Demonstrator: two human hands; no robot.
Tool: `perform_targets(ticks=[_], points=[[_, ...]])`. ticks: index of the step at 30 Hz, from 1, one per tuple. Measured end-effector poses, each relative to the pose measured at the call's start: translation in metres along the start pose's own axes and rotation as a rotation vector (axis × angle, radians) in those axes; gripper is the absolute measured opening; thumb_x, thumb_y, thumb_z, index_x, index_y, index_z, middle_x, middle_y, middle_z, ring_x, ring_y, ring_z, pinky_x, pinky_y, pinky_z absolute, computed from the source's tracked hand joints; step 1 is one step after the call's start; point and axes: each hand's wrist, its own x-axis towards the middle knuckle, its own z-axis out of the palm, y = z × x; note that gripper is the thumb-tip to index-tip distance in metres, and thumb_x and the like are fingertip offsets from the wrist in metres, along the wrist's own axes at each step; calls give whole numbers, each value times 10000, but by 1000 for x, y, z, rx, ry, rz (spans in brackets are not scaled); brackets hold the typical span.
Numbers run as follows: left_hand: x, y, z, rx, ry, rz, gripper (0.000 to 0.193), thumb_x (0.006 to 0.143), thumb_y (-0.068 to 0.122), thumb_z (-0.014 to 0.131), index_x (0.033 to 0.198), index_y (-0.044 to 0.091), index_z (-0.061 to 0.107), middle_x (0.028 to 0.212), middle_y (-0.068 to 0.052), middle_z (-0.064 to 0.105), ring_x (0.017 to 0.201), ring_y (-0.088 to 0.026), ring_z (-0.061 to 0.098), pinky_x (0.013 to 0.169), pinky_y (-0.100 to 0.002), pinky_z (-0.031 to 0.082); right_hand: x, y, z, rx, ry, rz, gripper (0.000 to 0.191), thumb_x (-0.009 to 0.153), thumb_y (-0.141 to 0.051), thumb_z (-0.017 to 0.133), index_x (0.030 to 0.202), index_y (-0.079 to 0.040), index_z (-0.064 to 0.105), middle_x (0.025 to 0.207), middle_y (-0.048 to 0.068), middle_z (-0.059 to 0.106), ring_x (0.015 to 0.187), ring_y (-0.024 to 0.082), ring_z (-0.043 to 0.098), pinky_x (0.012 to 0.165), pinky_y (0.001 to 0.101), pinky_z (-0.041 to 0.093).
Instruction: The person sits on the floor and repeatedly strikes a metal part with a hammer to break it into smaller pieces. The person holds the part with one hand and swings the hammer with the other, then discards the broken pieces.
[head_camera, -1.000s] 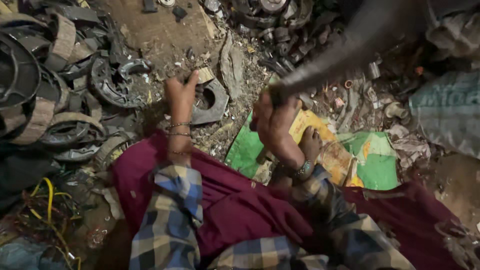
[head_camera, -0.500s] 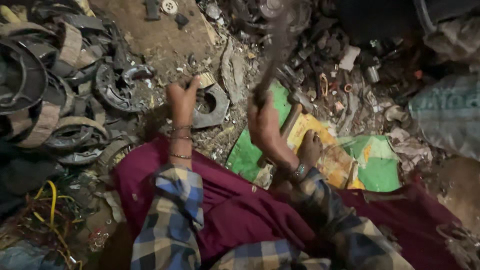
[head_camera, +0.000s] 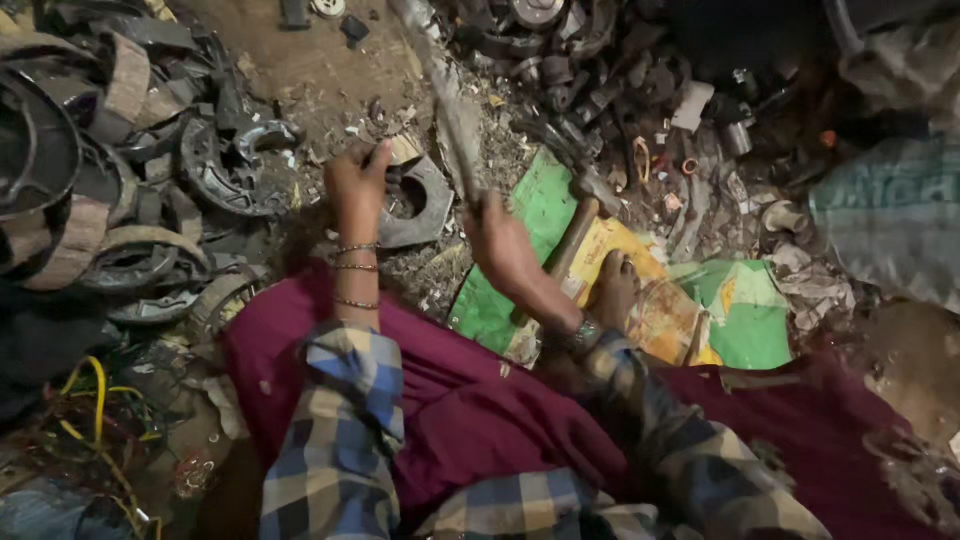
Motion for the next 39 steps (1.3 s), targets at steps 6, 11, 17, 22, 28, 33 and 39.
perform_targets(ticks=[6, 11, 17, 22, 28, 33, 39], points=[[5, -4, -1, -60, 12, -45, 324, 873, 310, 797, 844, -10, 757, 694, -101, 734, 593, -124, 624, 604, -368, 500, -11, -29, -38, 578, 275, -195, 210, 1070, -204, 485, 1047, 4, 492, 780, 244, 594, 585, 412, 585, 513, 507, 504], [6, 2, 1, -82, 23, 54, 320, 900, 307, 801, 896, -12, 769, 751, -100, 762, 638, -172, 655, 643, -371, 510, -3, 2, 2, -38, -71, -67, 198, 1045, -191, 484, 1062, 6, 492, 701, 270, 622, 630, 476, 609, 525, 558, 455], [-5, 2, -5, -43, 15, 65, 301, 974, 263, 750, 889, -26, 750, 772, -115, 747, 664, -154, 663, 645, -371, 493, -1, 11, 10, 16, -61, -10, 306, 1013, -235, 550, 1132, 34, 466, 701, 263, 637, 612, 478, 623, 514, 558, 461], [-3, 0, -6, -70, 0, 39, 290, 911, 258, 791, 855, -25, 756, 712, -111, 740, 633, -119, 621, 615, -358, 490, -7, 6, 1, 485, 198, -80, 250, 1015, -211, 599, 1040, 19, 504, 757, 251, 563, 627, 475, 539, 521, 537, 448], [3, -1, -3, -305, -53, -102, 279, 897, 272, 779, 863, -5, 768, 736, -79, 732, 599, -111, 626, 579, -348, 493, -1, 31, 26, 23, -128, -116, 268, 1071, -207, 487, 1168, 38, 436, 722, 256, 593, 614, 468, 577, 528, 554, 448], [3, -3, -7, -15, 36, 36, 302, 891, 298, 805, 869, -3, 796, 738, -112, 747, 636, -115, 666, 618, -347, 497, 13, 28, 9, -143, 34, -165, 321, 1042, -203, 530, 1215, 55, 447, 800, 277, 635, 675, 467, 594, 591, 569, 452], [0, -5, -5, -96, 40, 15, 307, 864, 301, 815, 911, -1, 786, 748, -94, 765, 643, -96, 657, 619, -327, 511, -9, 10, -22, 923, 197, 161, 282, 1123, -253, 490, 1213, 14, 507, 775, 121, 601, 647, 245, 568, 555, 439, 412]])
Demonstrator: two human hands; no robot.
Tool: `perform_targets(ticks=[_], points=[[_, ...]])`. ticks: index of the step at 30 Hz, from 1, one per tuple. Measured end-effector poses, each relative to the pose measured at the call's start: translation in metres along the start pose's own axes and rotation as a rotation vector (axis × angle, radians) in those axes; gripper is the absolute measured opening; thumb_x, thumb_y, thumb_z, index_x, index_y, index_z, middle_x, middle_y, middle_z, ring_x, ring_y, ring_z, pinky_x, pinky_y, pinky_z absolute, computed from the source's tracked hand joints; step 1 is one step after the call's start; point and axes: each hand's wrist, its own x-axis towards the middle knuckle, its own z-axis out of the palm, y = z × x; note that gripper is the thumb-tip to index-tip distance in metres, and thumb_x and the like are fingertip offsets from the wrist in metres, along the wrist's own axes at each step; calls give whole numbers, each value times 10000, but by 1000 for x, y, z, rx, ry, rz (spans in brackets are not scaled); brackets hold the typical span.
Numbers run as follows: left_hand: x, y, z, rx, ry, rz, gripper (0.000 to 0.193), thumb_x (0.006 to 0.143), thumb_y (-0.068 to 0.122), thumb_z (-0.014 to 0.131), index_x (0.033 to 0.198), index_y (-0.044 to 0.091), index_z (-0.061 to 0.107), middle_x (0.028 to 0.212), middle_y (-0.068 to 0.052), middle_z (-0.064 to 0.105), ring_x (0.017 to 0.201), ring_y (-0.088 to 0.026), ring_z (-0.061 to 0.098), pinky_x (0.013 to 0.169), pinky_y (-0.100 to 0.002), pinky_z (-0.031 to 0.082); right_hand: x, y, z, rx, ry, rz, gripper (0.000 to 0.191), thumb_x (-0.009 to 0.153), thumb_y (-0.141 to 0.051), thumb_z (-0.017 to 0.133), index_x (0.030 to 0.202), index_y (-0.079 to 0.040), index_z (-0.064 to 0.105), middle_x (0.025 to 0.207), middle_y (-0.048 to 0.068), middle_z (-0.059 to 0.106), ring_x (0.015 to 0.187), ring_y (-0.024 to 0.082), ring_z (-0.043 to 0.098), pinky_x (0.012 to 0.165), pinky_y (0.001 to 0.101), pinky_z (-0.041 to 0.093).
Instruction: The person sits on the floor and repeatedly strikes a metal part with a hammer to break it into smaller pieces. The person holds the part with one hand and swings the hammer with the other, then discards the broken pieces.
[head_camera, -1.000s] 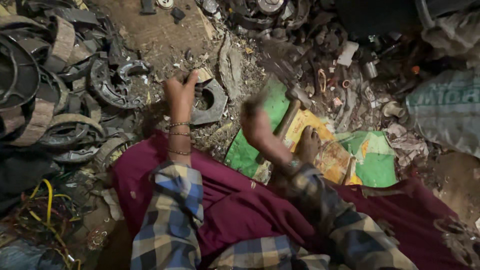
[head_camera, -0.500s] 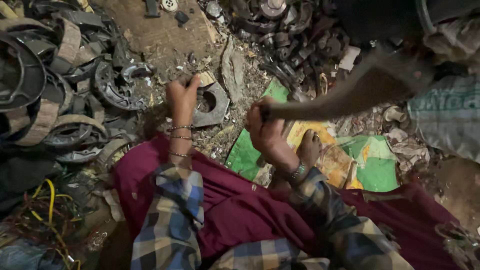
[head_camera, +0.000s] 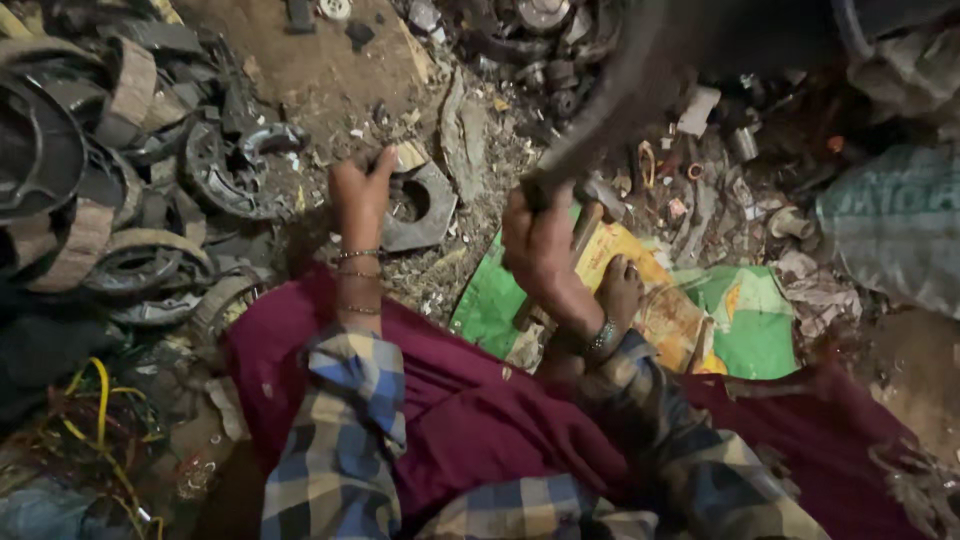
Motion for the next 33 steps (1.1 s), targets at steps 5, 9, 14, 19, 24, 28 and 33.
perform_targets(ticks=[5, 9, 14, 19, 24, 28, 33], points=[[0, 1, 2, 8, -59, -41, 342, 917, 313, 790, 881, -26, 758, 721, -107, 742, 644, -101, 609, 626, -347, 494, 0, 44, 7, -785, -147, -459, 169, 1100, -227, 492, 1077, -59, 479, 760, 201, 591, 648, 397, 580, 565, 515, 467], [0, 2, 1, 46, -6, 52, 357, 939, 290, 813, 902, -57, 738, 767, -137, 706, 678, -126, 555, 642, -371, 496, 7, 54, 26, -1121, -375, -232, 255, 1070, -191, 510, 1188, 11, 408, 733, 283, 629, 658, 488, 609, 602, 594, 463], [-1, -1, -1, -10, -66, -12, 325, 972, 291, 759, 910, -27, 776, 740, -106, 744, 661, -119, 621, 643, -365, 482, -6, -3, 32, -837, -190, -194, 303, 1007, -206, 586, 1179, 11, 463, 791, 282, 673, 672, 492, 638, 580, 574, 482], [0, -2, -1, -1, -39, 10, 288, 919, 274, 782, 915, -14, 773, 764, -117, 763, 657, -147, 633, 629, -353, 495, -9, -5, 20, -375, -37, -295, 244, 1018, -257, 566, 976, -17, 573, 728, 277, 603, 632, 467, 587, 579, 551, 461], [2, 2, 0, 103, -13, 135, 279, 934, 270, 782, 904, -7, 779, 791, -160, 740, 652, -221, 676, 632, -394, 502, 13, 53, 14, -857, -201, 39, 452, 1139, -337, 402, 967, 12, 632, 789, 289, 661, 753, 469, 616, 689, 578, 466], [0, 3, 1, 248, 58, 147, 386, 917, 310, 848, 859, -60, 753, 778, -202, 730, 615, -272, 630, 606, -418, 511, 26, 34, 2, -879, -133, -6, 368, 1115, -320, 427, 1066, 19, 561, 752, 271, 637, 663, 424, 602, 611, 541, 464], [-1, -3, 3, -157, -95, -64, 250, 935, 215, 757, 899, -32, 760, 754, -55, 742, 603, -97, 634, 560, -337, 522, 9, -26, -2, -496, -6, -169, 317, 1045, -271, 516, 1197, 2, 460, 706, 249, 599, 522, 367, 564, 467, 468, 459]])
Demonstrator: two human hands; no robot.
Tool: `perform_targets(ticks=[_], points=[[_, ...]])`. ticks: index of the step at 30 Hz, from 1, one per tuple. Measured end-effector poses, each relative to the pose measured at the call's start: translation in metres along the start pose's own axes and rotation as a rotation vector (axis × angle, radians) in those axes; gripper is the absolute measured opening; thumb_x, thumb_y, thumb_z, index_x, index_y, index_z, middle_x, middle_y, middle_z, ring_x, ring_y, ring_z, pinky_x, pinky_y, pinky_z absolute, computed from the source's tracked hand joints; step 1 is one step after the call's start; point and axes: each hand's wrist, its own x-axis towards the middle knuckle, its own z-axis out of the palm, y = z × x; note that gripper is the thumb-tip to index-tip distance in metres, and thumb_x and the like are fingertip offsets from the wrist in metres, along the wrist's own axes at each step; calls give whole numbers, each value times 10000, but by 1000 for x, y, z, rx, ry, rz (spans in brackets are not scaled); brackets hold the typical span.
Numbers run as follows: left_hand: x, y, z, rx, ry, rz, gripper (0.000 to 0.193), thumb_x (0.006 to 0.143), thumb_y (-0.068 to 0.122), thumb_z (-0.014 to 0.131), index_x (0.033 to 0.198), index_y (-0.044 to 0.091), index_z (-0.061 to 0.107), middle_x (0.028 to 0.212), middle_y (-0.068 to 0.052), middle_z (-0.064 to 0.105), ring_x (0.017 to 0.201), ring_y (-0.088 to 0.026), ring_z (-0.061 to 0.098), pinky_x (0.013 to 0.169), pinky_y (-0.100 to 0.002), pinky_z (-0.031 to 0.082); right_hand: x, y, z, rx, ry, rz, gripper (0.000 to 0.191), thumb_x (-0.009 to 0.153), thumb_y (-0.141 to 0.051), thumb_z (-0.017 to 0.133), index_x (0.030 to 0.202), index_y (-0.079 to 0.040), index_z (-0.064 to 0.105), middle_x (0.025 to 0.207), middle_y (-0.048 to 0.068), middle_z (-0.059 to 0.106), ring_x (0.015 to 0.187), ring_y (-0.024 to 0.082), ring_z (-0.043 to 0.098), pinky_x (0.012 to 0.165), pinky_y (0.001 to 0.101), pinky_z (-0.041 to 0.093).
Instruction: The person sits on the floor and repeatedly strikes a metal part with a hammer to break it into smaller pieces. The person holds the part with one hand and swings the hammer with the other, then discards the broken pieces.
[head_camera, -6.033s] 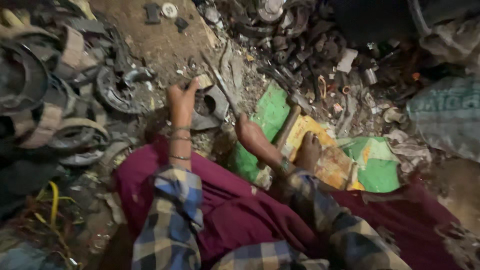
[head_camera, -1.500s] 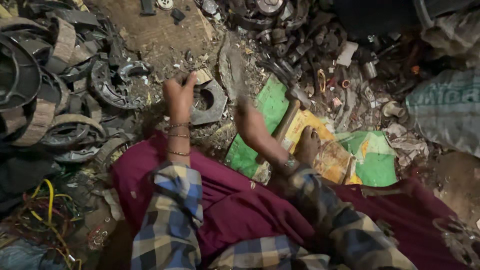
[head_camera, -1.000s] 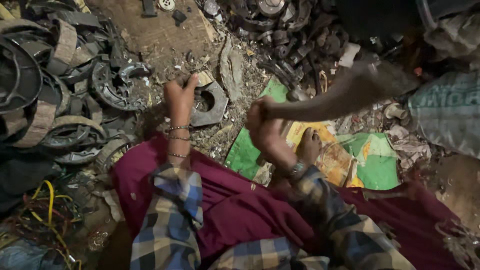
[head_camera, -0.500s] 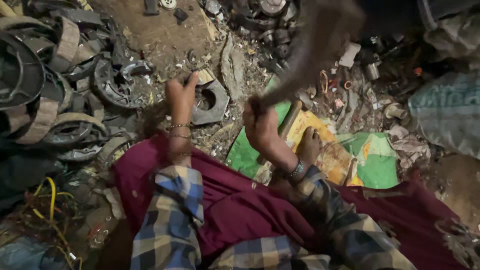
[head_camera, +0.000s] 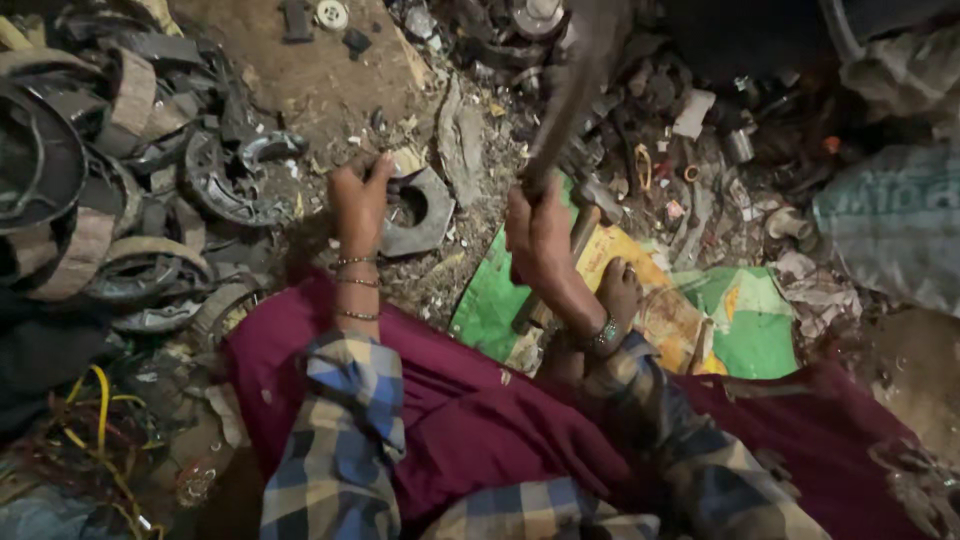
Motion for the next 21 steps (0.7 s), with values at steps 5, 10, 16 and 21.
perform_targets(ticks=[5, 10, 16, 21], points=[[2, 3, 0, 10, 6, -15, 225, 932, 209, 752, 933, -15, 772, 788, -32, 765, 639, -80, 651, 603, -313, 526, -19, 28, 37, 289, -53, 216, 290, 1074, -164, 565, 1045, 77, 406, 726, 337, 459, 559, 477, 434, 501, 593, 342], [-6, 18, -4, 447, 84, 162, 276, 913, 275, 800, 992, 11, 806, 848, -169, 758, 723, -282, 738, 645, -411, 512, -15, 52, 65, -499, -413, -121, 288, 1009, -175, 525, 1197, 22, 432, 887, 335, 664, 773, 539, 639, 655, 621, 478], [-9, 20, -5, 177, 77, 162, 283, 943, 280, 771, 986, 0, 776, 871, -144, 785, 749, -203, 734, 707, -372, 539, -20, -4, 36, -267, -47, -2, 344, 936, -188, 629, 1202, -11, 503, 884, 319, 689, 756, 515, 660, 617, 574, 520], [-2, 15, -1, 182, 54, 115, 281, 911, 268, 762, 949, -10, 774, 844, -154, 781, 725, -180, 729, 681, -360, 534, -22, 12, 34, 526, 33, 94, 238, 1065, -131, 566, 1082, 54, 418, 775, 352, 392, 608, 550, 323, 562, 649, 285]])
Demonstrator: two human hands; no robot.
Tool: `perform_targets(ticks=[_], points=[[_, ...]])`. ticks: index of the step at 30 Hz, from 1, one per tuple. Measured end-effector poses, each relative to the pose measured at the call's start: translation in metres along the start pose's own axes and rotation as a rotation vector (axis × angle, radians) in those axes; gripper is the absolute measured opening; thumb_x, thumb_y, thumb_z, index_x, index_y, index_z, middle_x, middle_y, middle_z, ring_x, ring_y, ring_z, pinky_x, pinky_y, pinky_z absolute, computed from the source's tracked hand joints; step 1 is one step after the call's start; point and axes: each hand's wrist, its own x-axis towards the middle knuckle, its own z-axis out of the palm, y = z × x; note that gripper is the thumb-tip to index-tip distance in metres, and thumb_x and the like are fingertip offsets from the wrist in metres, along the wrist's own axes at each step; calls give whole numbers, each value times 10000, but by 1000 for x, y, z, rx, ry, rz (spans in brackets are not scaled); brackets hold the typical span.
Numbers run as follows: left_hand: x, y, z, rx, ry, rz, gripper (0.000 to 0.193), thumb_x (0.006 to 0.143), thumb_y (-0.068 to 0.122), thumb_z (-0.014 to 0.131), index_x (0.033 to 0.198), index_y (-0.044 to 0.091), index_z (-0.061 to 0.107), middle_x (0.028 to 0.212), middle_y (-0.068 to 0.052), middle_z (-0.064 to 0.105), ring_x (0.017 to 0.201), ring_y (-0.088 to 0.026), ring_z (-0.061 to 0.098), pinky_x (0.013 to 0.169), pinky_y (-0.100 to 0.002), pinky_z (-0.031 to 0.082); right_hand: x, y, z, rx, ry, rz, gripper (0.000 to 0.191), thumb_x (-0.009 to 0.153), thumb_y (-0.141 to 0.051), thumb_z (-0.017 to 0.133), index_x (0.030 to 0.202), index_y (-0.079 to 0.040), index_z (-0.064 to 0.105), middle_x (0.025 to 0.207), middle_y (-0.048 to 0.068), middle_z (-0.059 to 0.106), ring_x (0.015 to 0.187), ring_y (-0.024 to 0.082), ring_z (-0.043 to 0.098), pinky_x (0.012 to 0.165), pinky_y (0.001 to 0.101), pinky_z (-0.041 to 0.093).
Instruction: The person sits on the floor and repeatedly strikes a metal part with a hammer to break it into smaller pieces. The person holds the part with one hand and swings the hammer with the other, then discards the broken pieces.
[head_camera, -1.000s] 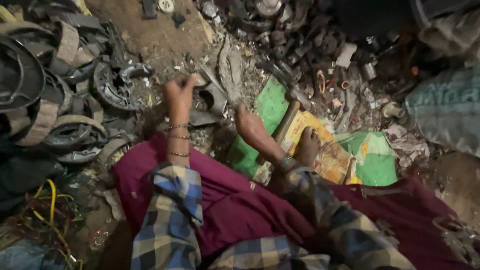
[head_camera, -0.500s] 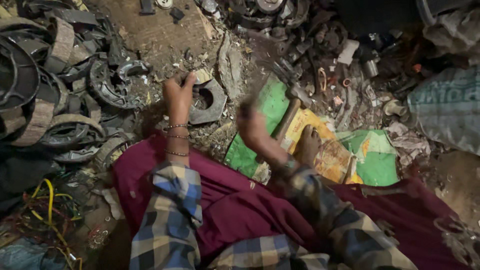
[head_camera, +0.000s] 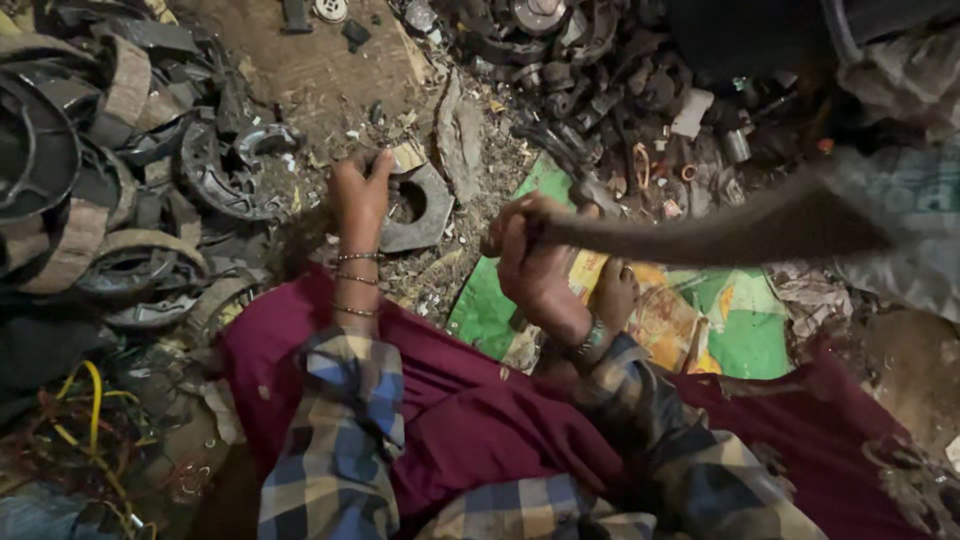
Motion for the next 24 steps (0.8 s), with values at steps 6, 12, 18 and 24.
perform_targets(ticks=[6, 12, 18, 24], points=[[-1, 1, -2, -36, 17, 9, 286, 919, 255, 766, 955, -29, 762, 836, -147, 779, 728, -146, 699, 682, -350, 529, 24, 47, -7, -1015, -329, -123, 247, 1034, -224, 527, 1102, 2, 454, 788, 316, 636, 724, 528, 603, 619, 617, 446], [-1, -9, -3, -27, -17, 4, 262, 938, 242, 743, 947, -18, 769, 809, -134, 773, 694, -118, 676, 661, -349, 511, 26, -33, -14, -690, -40, 58, 322, 997, -235, 547, 1212, -11, 463, 715, 149, 599, 571, 312, 583, 477, 458, 472], [-2, -17, -1, -5, -19, -14, 275, 928, 246, 757, 926, -29, 764, 776, -141, 757, 674, -115, 633, 652, -348, 503, 8, -24, -8, -377, -137, -274, 167, 1103, -164, 551, 1187, -31, 495, 817, 103, 589, 640, 248, 554, 557, 401, 464], [-5, -6, -3, 105, -20, -51, 387, 1015, 268, 761, 915, -102, 702, 795, -245, 667, 686, -301, 595, 693, -404, 495, 20, 59, -6, -1075, -427, -240, 211, 1103, -152, 514, 1219, -5, 417, 796, 264, 658, 712, 478, 623, 635, 577, 476]])
